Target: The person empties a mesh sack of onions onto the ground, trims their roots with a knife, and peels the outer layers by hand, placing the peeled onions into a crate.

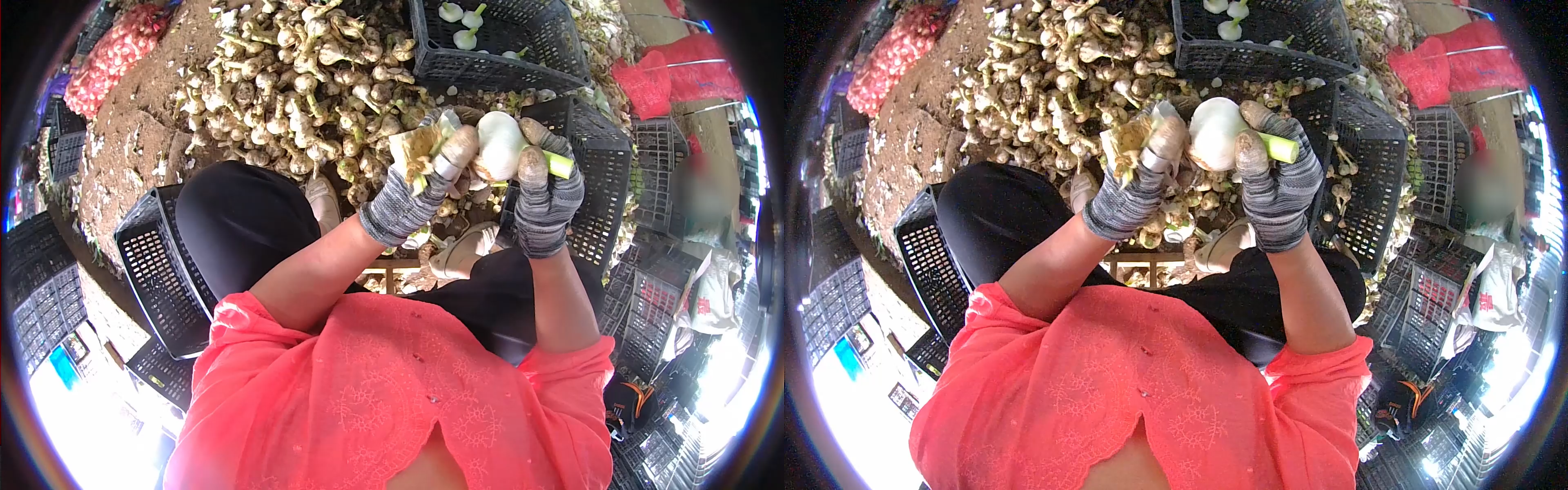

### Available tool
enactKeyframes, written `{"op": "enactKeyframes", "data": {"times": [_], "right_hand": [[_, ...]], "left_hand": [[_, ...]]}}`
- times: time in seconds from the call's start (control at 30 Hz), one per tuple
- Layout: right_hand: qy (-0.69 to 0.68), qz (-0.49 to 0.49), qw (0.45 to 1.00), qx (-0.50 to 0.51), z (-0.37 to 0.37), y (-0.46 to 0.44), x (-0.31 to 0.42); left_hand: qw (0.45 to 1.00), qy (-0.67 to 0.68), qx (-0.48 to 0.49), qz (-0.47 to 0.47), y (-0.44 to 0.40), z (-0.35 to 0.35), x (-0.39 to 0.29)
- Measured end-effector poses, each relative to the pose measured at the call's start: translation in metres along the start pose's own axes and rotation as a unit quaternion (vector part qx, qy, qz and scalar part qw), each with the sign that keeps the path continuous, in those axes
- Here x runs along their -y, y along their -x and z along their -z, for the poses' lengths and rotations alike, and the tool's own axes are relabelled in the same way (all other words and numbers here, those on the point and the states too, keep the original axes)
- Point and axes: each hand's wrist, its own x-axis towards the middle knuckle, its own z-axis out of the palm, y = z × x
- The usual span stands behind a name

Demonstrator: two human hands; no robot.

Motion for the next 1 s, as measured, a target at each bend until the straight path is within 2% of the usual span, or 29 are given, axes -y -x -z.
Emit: {"op": "enactKeyframes", "data": {"times": [0.13, 0.23, 0.33, 0.43, 0.53, 0.57, 0.6, 0.67, 0.7, 0.73, 0.83, 0.87, 0.9, 0.93, 1.0], "right_hand": [[0.020, -0.010, 1.000, 0.017, 0.006, 0.001, -0.004], [-0.060, -0.086, 0.994, -0.015, 0.003, 0.003, 0.001], [-0.096, -0.134, 0.985, -0.058, -0.003, 0.003, 0.010], [0.012, -0.041, 0.999, -0.010, 0.010, -0.002, -0.003], [0.158, 0.083, 0.984, 0.009, 0.011, -0.006, 0.004], [0.154, 0.101, 0.983, 0.004, 0.008, -0.005, 0.004], [0.182, 0.136, 0.974, 0.004, 0.010, -0.003, -0.001], [0.334, 0.215, 0.915, 0.076, 0.013, -0.007, 0.010], [0.358, 0.261, 0.894, 0.074, 0.017, 0.000, -0.017], [0.447, 0.209, 0.863, 0.105, 0.017, -0.002, 0.007], [0.530, 0.325, 0.782, 0.040, 0.011, 0.013, -0.052], [0.477, 0.366, 0.799, 0.015, 0.010, -0.006, 0.008], [0.434, 0.376, 0.819, 0.021, 0.010, -0.010, 0.010], [0.382, 0.384, 0.840, 0.031, 0.008, -0.013, 0.012], [0.401, 0.385, 0.830, 0.042, 0.011, -0.013, 0.016]], "left_hand": [[1.000, 0.000, 0.004, -0.020, 0.003, -0.003, -0.002], [0.998, 0.052, 0.037, 0.019, 0.004, -0.004, -0.012], [0.998, 0.027, 0.031, 0.046, 0.005, -0.001, -0.001], [0.996, 0.080, 0.014, 0.019, 0.000, -0.001, 0.001], [0.998, -0.009, 0.035, 0.048, 0.003, -0.004, -0.020], [0.999, -0.011, 0.036, 0.013, 0.003, 0.000, -0.007], [0.993, -0.095, 0.060, -0.022, 0.005, 0.008, -0.003], [0.982, -0.179, 0.032, -0.051, 0.008, 0.014, 0.001], [0.999, 0.025, 0.036, 0.006, 0.013, 0.017, 0.004], [0.998, 0.039, 0.035, 0.028, 0.009, 0.017, 0.003], [0.996, -0.068, 0.036, 0.043, 0.004, 0.010, -0.006], [0.987, -0.148, 0.057, 0.014, -0.001, 0.021, 0.007], [0.971, -0.226, 0.073, -0.018, -0.005, 0.032, 0.019], [0.978, -0.202, 0.050, -0.001, -0.001, 0.023, 0.009], [0.988, 0.046, 0.026, 0.142, 0.000, 0.015, 0.005]]}}
